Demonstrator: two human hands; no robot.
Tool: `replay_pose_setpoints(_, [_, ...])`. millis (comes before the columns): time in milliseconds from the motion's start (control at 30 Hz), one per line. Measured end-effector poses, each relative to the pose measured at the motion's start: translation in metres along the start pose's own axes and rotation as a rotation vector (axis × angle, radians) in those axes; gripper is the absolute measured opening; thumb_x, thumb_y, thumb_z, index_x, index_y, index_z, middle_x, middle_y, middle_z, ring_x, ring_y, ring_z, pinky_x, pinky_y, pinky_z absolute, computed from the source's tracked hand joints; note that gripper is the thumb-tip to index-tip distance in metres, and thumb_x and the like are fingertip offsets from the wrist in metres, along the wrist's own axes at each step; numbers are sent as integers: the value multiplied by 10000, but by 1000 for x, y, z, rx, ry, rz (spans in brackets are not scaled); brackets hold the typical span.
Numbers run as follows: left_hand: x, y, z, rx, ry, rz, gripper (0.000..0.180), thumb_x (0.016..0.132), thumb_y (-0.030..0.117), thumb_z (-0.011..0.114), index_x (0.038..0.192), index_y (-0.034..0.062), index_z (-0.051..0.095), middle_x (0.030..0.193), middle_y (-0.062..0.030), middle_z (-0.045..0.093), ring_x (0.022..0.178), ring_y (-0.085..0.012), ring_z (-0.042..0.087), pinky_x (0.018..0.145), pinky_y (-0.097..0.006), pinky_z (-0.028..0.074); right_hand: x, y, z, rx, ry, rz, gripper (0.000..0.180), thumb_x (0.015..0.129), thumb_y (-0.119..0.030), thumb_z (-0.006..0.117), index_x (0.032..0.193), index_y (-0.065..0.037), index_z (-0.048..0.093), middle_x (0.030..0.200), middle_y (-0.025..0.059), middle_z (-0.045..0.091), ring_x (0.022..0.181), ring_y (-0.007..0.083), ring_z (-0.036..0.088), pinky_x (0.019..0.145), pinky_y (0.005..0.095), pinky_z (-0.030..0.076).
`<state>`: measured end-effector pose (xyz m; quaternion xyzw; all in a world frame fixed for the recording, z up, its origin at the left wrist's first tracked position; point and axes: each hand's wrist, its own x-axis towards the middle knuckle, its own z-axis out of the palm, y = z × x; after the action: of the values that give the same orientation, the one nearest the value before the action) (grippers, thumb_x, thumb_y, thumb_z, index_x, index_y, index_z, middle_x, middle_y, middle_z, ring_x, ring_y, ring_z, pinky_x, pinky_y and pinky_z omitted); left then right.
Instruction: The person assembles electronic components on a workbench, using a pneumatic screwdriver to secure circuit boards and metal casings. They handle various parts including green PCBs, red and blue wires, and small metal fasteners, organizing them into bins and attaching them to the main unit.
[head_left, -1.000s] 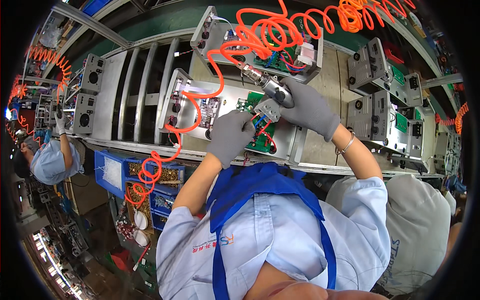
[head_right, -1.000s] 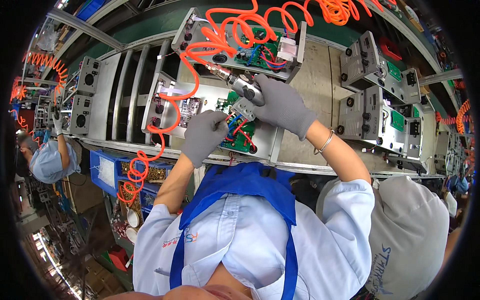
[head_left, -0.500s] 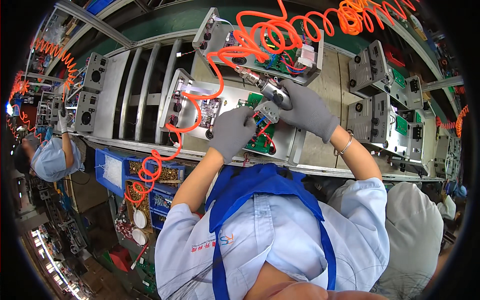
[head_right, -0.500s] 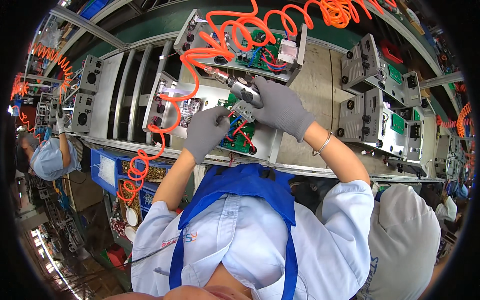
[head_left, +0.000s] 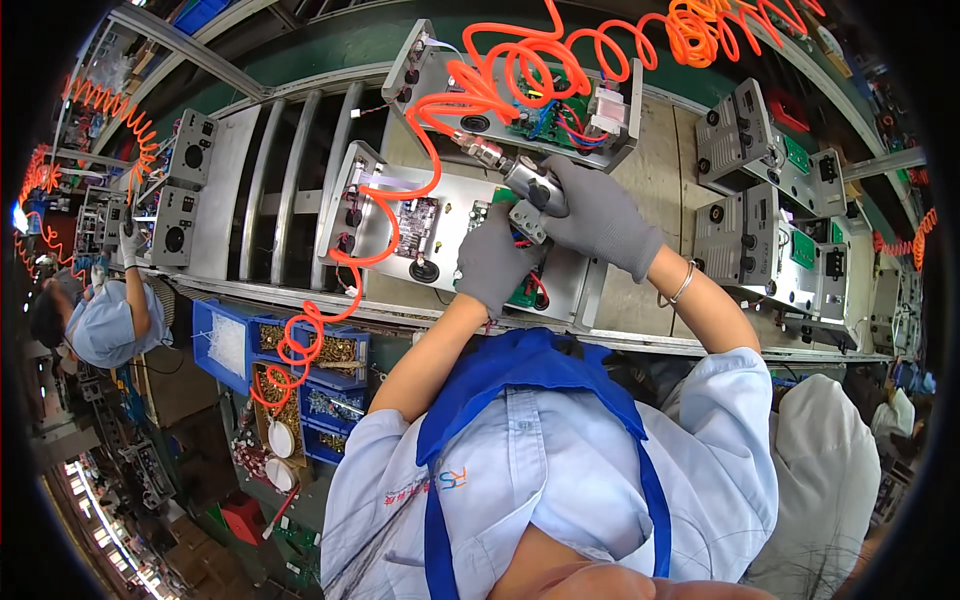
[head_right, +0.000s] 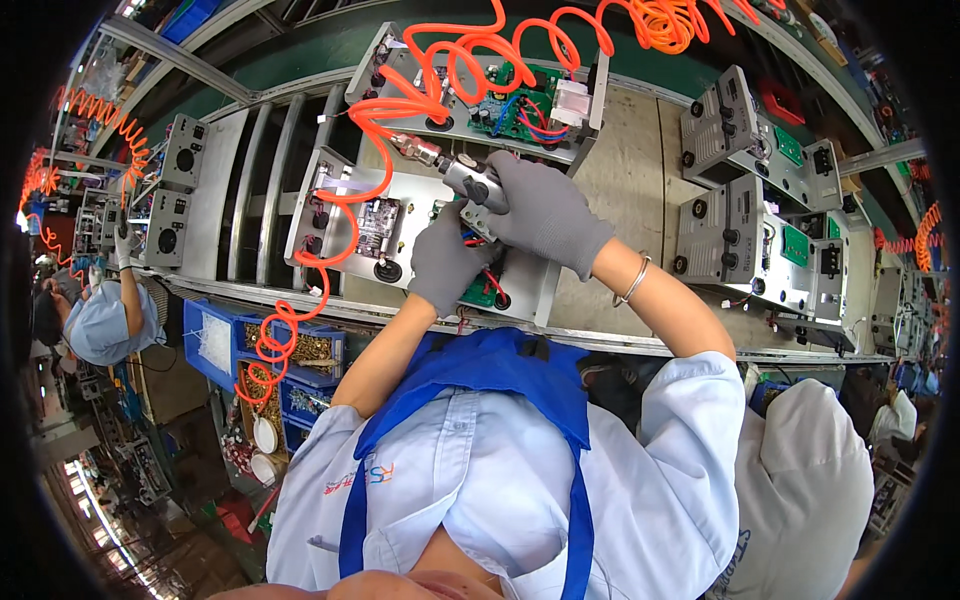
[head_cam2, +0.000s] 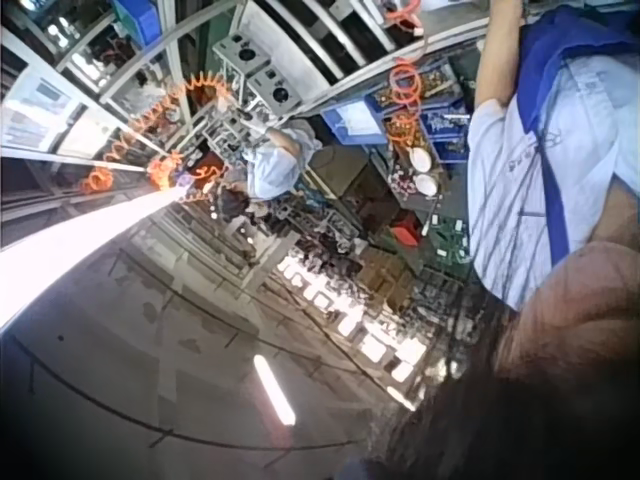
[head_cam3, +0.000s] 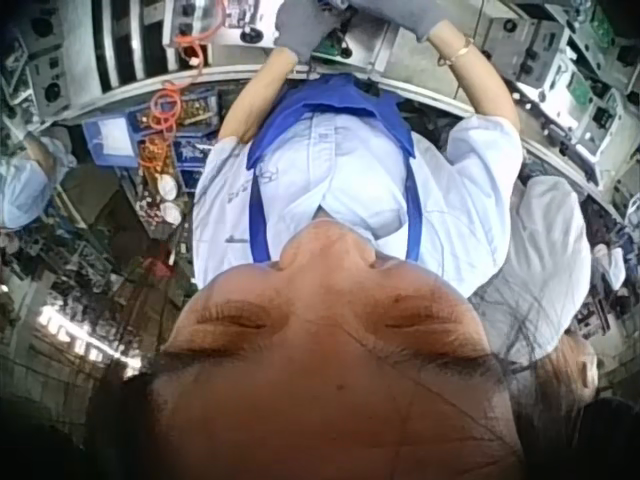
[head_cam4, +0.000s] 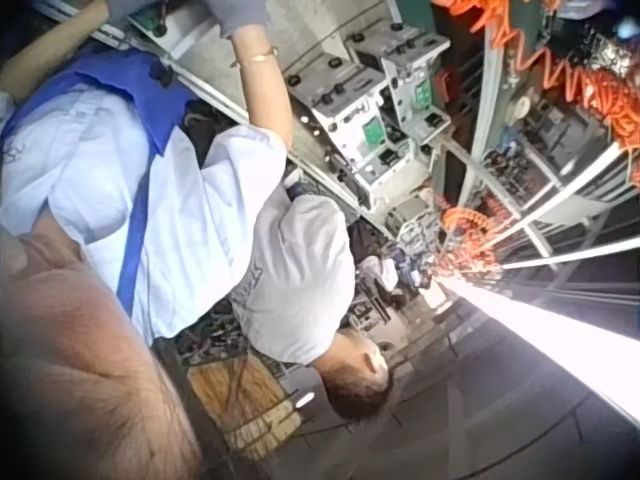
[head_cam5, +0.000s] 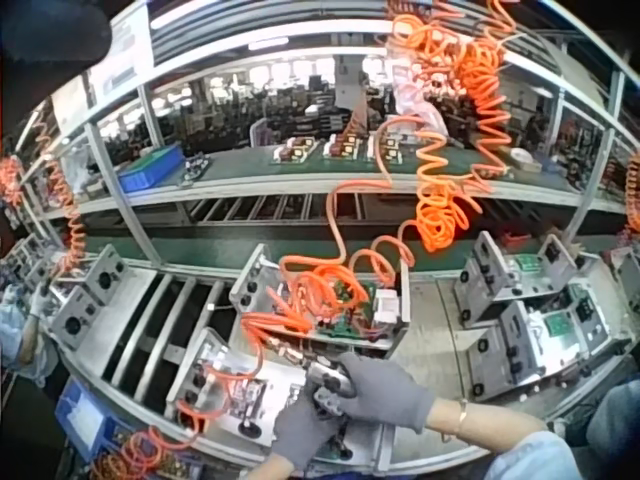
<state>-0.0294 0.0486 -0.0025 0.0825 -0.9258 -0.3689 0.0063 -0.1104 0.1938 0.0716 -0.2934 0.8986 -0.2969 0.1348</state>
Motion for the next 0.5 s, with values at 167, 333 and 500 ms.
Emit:
replay_pose_setpoints(167, [0,0,-4,-53,-4,-14,704,647,326,804,1206,11,515,977,-198,662,887,-343,657,765,-397,525,-14,-15,-35,351,96,16,470,727,-155,628,1152,8,509,888,165,636,705,265,628,662,352,510])
replay_pose_setpoints(333, [2,-4,1,-20,-14,34,652,642,339,800,1147,43,512,906,-178,665,827,-344,660,712,-424,523,-25,-41,-69,1080,382,-146,375,763,-42,612,1118,23,510,893,117,640,629,147,618,558,283,522])
replay_pose_setpoints(500, [2,1,-4,-2,-50,2,714,632,330,815,1201,25,512,979,-190,661,869,-340,659,753,-390,527,-6,-36,-56,1136,765,-363,396,806,26,545,1190,-3,454,979,140,618,663,159,636,563,280,537])
